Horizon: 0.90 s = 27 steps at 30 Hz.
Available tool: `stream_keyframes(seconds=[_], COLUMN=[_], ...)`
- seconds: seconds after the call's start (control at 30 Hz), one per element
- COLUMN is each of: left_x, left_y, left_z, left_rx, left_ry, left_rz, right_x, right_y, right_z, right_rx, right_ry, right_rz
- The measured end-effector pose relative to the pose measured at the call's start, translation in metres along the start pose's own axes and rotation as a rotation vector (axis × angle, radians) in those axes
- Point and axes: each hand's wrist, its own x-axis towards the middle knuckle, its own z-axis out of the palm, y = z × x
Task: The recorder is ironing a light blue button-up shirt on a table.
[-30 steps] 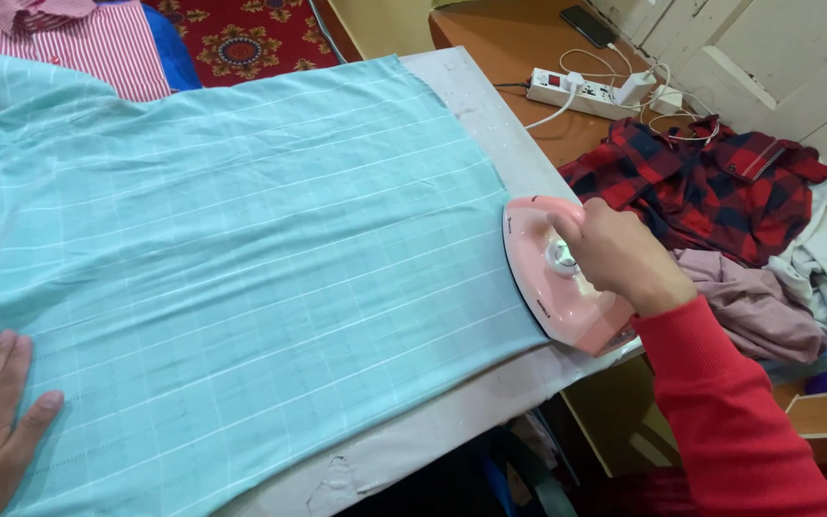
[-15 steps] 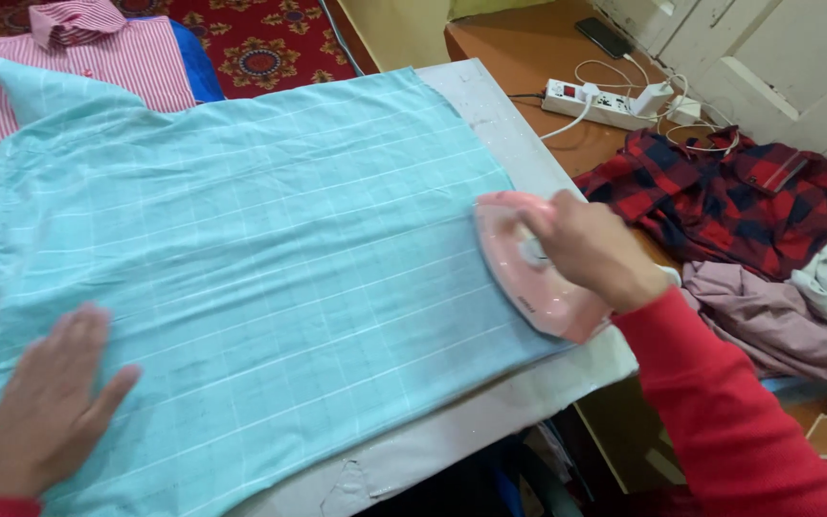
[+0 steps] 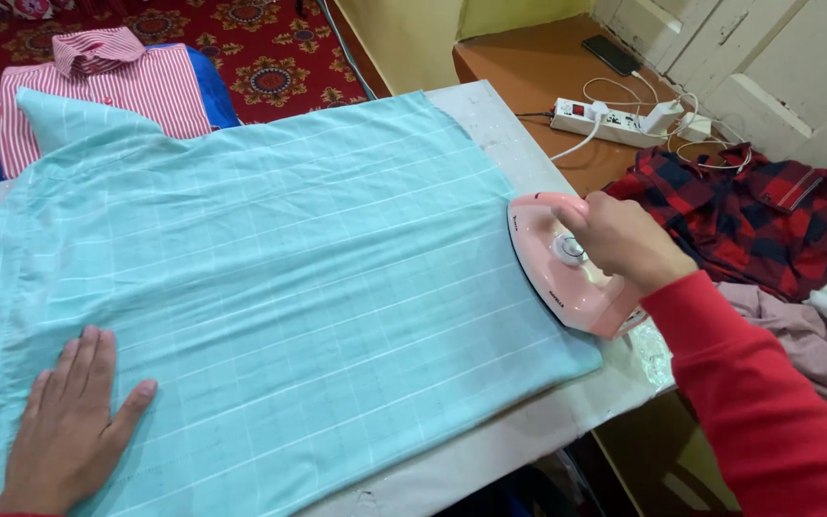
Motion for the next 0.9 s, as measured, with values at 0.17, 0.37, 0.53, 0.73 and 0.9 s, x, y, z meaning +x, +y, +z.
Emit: stream_keyframes(seconds=[0.17, 0.37, 0.53, 0.73, 0.9], left_x=[0.032, 0.112, 0.156, 0.201, 0.239], left_y=[0.051, 0.071, 0.027, -0.024, -0.066], left_z=[-0.029, -0.006, 0.011, 0.016, 0.020], left_rx=[-0.085, -0.142, -0.104, -0.078, -0.005], left_ry=[0.102, 0.031, -0.059, -0.119, -0.164], left_rz=[0.157, 0.192, 0.097, -0.017, -0.202], right_x=[0.007, 0.064, 0.128, 0.216, 0.254], right_y=[-0.064, -0.149, -0.183, -0.181, -0.202], right_z=[-0.030, -0.015, -0.007, 0.022, 0.020], right_rx=[0.113, 0.056, 0.039, -0.149, -0.116], right_ry=[-0.141, -0.062, -0.216, -0.001, 0.024], right_rz=[0.044, -0.427, -0.539, -0.558, -0.300])
